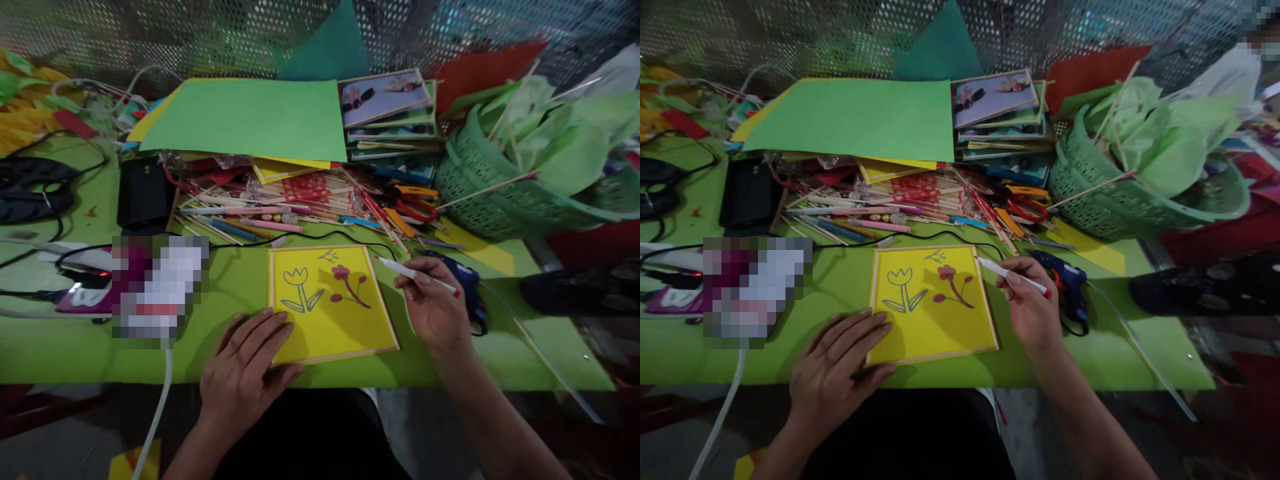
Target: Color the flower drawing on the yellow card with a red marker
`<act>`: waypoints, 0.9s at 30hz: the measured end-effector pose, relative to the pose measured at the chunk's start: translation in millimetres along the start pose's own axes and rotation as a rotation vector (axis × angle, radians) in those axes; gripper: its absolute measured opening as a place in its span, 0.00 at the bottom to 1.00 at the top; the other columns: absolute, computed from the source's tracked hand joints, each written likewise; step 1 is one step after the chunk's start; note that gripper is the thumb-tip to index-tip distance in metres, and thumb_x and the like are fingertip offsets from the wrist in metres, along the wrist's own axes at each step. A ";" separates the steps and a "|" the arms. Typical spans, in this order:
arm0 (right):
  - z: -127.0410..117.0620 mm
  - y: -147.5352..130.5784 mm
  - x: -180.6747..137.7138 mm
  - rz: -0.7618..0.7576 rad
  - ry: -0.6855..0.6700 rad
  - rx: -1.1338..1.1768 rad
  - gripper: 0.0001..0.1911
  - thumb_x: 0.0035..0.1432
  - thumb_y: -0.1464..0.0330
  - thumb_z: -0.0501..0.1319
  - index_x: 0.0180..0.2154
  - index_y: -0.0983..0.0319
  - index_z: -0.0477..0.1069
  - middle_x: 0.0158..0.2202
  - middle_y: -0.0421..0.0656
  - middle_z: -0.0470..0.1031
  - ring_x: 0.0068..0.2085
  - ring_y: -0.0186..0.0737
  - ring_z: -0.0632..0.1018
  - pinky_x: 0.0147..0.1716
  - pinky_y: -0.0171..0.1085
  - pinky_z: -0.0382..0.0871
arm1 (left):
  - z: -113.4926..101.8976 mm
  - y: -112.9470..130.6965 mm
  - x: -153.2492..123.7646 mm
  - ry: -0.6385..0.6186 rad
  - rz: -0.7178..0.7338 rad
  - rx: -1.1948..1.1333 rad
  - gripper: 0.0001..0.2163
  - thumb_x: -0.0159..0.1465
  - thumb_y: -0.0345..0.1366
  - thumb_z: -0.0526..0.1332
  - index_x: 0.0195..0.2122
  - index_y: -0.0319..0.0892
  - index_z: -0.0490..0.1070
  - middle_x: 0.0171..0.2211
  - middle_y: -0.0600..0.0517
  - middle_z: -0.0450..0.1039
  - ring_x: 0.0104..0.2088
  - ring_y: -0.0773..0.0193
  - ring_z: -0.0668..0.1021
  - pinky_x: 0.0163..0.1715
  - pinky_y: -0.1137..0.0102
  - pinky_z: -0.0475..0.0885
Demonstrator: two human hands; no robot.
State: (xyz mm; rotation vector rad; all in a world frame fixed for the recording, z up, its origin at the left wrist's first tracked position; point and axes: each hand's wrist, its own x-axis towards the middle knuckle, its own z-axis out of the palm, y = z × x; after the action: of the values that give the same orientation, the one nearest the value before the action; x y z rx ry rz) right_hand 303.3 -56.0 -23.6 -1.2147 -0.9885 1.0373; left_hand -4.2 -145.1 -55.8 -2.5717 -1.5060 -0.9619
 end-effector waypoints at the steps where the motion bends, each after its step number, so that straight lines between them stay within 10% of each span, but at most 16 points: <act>1: 0.2 -0.1 0.4 -0.003 0.008 -0.006 0.06 0.52 0.67 0.67 0.35 0.58 0.77 0.32 0.41 0.73 0.28 0.35 0.74 0.22 0.34 0.59 | 0.0 0.0 -0.2 0.000 0.005 -0.003 0.20 0.67 0.44 0.66 0.57 0.42 0.73 0.54 0.47 0.80 0.56 0.52 0.80 0.61 0.55 0.68; 27: -3.9 5.8 11.6 -0.051 0.054 0.063 0.08 0.56 0.63 0.67 0.35 0.60 0.80 0.28 0.40 0.75 0.27 0.33 0.74 0.23 0.32 0.59 | 0.0 0.6 -7.7 0.018 0.037 -0.144 0.13 0.69 0.40 0.64 0.53 0.46 0.76 0.56 0.52 0.79 0.56 0.56 0.80 0.63 0.56 0.65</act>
State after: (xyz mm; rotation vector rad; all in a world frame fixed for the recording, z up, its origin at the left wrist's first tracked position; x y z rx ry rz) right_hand 309.4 -45.3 -29.4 -1.1550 -0.9339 0.9841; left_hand -6.4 -151.5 -59.6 -2.6682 -1.4302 -1.1251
